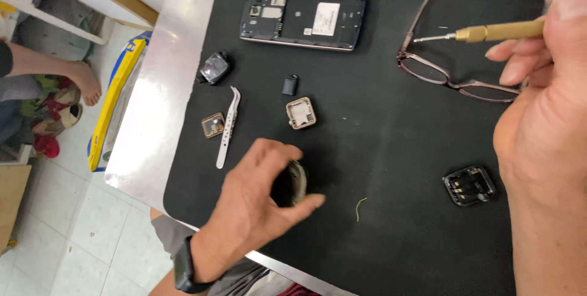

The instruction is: The person uses a screwdriver to unscrew and disassemble a small electronic device on a black mat. They then use tweezers to handle small components and a soldering iron to work on the device's internal parts. A disassembled smartphone and a pair of glasses are visible on the table.

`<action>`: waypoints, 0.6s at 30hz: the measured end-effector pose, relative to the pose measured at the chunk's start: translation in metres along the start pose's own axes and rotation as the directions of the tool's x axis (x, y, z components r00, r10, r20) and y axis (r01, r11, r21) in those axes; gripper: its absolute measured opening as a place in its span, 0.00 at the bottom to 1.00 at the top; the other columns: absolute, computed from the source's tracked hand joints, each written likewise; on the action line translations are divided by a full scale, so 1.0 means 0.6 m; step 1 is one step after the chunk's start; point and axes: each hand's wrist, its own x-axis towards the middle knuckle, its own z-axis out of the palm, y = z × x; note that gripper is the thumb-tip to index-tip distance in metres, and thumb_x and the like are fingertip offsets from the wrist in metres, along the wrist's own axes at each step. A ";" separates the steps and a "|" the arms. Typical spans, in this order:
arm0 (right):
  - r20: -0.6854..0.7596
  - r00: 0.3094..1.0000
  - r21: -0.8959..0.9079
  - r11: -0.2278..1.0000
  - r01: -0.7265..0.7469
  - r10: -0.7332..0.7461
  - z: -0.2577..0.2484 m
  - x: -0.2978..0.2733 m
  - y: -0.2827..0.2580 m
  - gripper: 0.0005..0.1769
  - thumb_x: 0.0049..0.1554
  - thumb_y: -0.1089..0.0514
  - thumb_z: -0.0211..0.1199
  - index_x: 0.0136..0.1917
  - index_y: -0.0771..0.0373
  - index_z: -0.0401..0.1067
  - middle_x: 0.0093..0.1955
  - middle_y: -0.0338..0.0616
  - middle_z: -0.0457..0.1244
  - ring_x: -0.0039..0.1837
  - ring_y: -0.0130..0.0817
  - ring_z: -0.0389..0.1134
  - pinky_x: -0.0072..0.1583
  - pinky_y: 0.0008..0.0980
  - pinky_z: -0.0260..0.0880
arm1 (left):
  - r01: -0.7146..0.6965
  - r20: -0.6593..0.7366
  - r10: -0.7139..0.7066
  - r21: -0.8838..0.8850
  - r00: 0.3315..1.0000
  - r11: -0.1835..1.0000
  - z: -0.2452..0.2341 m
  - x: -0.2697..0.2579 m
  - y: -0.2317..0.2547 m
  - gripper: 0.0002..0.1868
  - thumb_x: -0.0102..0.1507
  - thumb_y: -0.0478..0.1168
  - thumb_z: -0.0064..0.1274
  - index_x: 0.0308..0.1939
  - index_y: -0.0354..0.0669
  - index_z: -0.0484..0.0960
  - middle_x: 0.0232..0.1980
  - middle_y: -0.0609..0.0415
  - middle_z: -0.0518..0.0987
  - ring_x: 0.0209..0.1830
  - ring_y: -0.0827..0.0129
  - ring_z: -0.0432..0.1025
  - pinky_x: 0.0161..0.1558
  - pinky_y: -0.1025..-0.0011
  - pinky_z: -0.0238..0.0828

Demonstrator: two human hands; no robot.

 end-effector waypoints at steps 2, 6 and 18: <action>-0.003 0.999 0.003 0.999 0.044 -0.044 -0.015 0.008 0.018 0.17 0.78 0.42 0.53 0.64 0.55 0.72 0.40 0.33 0.60 0.50 0.24 0.74 0.64 0.19 0.73 | -0.023 0.039 0.023 -0.007 0.999 1.000 0.029 0.000 0.012 0.32 0.55 0.51 0.71 0.58 0.49 0.75 0.53 0.52 0.72 0.47 0.64 0.76 0.46 0.69 0.75; -0.075 0.997 0.106 0.993 0.045 -0.037 -0.045 0.039 0.058 0.13 0.78 0.48 0.52 0.58 0.54 0.72 0.40 0.33 0.60 0.54 0.28 0.76 0.71 0.23 0.83 | -0.178 0.163 0.189 -0.079 0.968 0.981 0.068 0.024 0.064 0.30 0.58 0.39 0.63 0.64 0.49 0.72 0.57 0.49 0.70 0.51 0.59 0.74 0.45 0.65 0.77; -0.139 0.976 0.478 0.875 -0.082 0.167 -0.048 0.065 -0.001 0.12 0.64 0.44 0.62 0.49 0.54 0.74 0.41 0.32 0.62 0.37 0.23 0.59 0.57 0.30 0.79 | -0.181 0.048 0.184 -0.050 0.982 0.982 0.147 0.195 0.108 0.32 0.54 0.43 0.63 0.62 0.49 0.72 0.59 0.51 0.74 0.51 0.47 0.76 0.42 0.51 0.76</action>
